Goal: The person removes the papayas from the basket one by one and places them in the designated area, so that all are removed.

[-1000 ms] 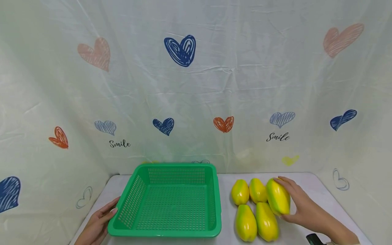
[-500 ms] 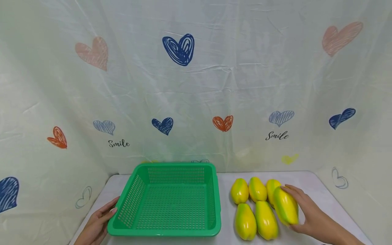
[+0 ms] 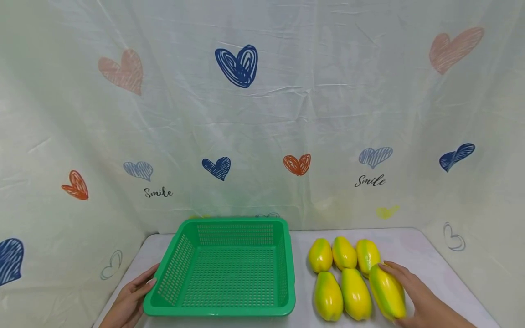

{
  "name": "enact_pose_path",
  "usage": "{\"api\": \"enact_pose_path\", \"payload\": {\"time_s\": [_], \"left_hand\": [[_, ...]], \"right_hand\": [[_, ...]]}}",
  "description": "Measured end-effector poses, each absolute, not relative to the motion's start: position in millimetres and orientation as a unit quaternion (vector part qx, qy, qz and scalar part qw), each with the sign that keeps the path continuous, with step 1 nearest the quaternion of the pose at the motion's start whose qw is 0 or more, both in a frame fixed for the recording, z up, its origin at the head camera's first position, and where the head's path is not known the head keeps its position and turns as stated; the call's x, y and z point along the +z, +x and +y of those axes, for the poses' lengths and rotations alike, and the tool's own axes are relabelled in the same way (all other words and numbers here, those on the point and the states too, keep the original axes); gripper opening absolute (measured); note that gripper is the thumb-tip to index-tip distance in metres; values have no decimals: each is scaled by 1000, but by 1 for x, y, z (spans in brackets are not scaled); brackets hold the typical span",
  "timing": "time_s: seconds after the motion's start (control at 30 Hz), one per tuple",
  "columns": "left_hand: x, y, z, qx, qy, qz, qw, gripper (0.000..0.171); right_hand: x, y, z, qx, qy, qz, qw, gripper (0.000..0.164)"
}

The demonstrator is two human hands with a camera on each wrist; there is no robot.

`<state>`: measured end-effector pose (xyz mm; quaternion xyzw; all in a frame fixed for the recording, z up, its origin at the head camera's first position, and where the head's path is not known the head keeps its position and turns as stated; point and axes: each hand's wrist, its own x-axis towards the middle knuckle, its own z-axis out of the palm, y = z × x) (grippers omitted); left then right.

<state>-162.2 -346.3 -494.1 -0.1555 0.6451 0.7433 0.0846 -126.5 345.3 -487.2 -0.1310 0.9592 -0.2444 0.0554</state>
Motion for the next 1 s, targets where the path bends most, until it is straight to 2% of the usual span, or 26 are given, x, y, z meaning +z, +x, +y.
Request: {"api": "enact_pose_path", "payload": {"time_s": [0.23, 0.5, 0.7, 1.0], "left_hand": [[-494, -162, -346, 742, -163, 645, 83, 54], [-495, -162, -347, 741, -165, 646, 82, 57], [-495, -163, -345, 732, -164, 656, 80, 65], [-494, -162, -344, 730, -157, 660, 81, 66]], "right_hand": [[-508, -123, 351, -224, -192, 955, -37, 116], [-519, -117, 347, -211, -185, 959, -48, 123], [-525, -117, 346, -191, -181, 964, -46, 122], [-531, -120, 348, -175, -200, 961, -73, 122]]}}
